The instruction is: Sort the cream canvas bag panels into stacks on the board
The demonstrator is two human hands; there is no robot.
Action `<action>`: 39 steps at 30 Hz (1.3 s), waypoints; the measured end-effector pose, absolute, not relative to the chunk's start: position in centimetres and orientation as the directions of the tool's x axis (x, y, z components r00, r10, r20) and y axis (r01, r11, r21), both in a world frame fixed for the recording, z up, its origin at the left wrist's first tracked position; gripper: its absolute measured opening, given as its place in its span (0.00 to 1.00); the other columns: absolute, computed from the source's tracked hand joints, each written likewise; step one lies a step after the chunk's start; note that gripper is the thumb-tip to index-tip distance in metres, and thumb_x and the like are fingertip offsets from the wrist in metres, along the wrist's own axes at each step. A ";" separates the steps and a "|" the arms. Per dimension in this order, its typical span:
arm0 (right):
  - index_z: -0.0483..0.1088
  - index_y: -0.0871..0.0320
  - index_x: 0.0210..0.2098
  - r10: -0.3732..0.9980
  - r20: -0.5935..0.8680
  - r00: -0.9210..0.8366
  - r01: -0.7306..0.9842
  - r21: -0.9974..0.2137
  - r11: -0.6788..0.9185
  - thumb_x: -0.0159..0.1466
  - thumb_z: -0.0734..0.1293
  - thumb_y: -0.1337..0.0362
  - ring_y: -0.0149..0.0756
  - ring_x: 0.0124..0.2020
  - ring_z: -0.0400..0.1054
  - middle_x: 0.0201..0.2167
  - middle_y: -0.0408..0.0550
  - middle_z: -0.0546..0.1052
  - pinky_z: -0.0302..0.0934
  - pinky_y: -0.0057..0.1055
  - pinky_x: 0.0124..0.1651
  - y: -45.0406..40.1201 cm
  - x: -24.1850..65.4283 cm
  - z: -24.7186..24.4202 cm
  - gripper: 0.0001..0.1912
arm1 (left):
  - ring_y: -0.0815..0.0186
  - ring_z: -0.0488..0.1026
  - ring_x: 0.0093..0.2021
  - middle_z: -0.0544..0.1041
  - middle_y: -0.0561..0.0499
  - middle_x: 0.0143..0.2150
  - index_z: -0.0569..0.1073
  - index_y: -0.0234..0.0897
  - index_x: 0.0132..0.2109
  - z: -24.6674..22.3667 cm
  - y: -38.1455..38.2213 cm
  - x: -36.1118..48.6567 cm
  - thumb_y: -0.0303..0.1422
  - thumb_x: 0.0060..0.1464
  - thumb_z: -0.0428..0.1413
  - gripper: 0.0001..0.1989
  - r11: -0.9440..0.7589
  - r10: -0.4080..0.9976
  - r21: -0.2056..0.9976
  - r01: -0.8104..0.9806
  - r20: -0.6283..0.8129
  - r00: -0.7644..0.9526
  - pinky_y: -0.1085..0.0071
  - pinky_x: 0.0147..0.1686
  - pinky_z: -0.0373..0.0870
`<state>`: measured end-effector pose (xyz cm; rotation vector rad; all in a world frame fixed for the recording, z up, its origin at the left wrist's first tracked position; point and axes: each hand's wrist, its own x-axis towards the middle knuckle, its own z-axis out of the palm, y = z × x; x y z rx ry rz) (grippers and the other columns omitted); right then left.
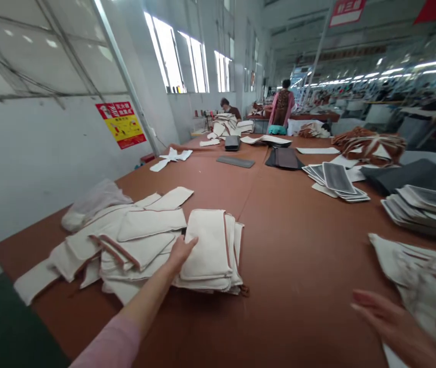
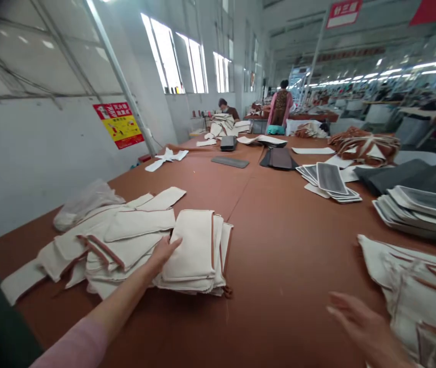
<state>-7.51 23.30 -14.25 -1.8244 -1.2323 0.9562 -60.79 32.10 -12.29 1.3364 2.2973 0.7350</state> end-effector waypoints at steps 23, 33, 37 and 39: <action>0.70 0.63 0.28 0.870 -0.472 -0.143 0.197 -0.875 -0.442 0.60 0.70 0.59 0.28 0.24 0.67 0.24 0.41 0.74 0.64 0.27 0.30 36.3 -44.7 -19.0 0.12 | 0.61 0.74 0.48 0.78 0.48 0.48 0.73 0.38 0.53 -17.1 27.4 -66.2 0.31 0.56 0.48 0.19 0.327 0.919 0.869 0.372 -0.201 -0.338 0.70 0.46 0.71; 0.73 0.64 0.43 0.845 -0.465 -0.264 0.029 -0.879 -0.475 0.51 0.73 0.60 0.39 0.31 0.74 0.34 0.51 0.81 0.68 0.31 0.33 35.9 -45.9 -17.2 0.21 | 0.54 0.65 0.56 0.73 0.44 0.53 0.78 0.37 0.47 -17.1 25.1 -66.2 0.31 0.54 0.52 0.16 0.221 0.925 0.861 0.457 -0.036 -0.379 0.61 0.60 0.59; 0.71 0.64 0.41 0.802 -0.496 -0.335 0.025 -0.855 -0.518 0.47 0.73 0.62 0.42 0.27 0.73 0.30 0.53 0.80 0.68 0.36 0.32 35.8 -43.6 -14.3 0.23 | 0.58 0.66 0.55 0.71 0.44 0.53 0.76 0.37 0.49 -17.7 24.2 -66.6 0.29 0.53 0.52 0.16 0.230 0.923 0.863 0.450 -0.046 -0.383 0.64 0.60 0.59; 0.70 0.63 0.41 0.815 -0.494 -0.302 0.038 -0.861 -0.508 0.46 0.73 0.62 0.42 0.27 0.73 0.30 0.52 0.80 0.68 0.35 0.32 36.2 -40.2 -11.7 0.23 | 0.58 0.70 0.50 0.74 0.42 0.47 0.72 0.33 0.53 -18.2 23.5 -66.9 0.31 0.54 0.52 0.19 0.288 0.904 0.874 0.392 -0.112 -0.413 0.63 0.55 0.65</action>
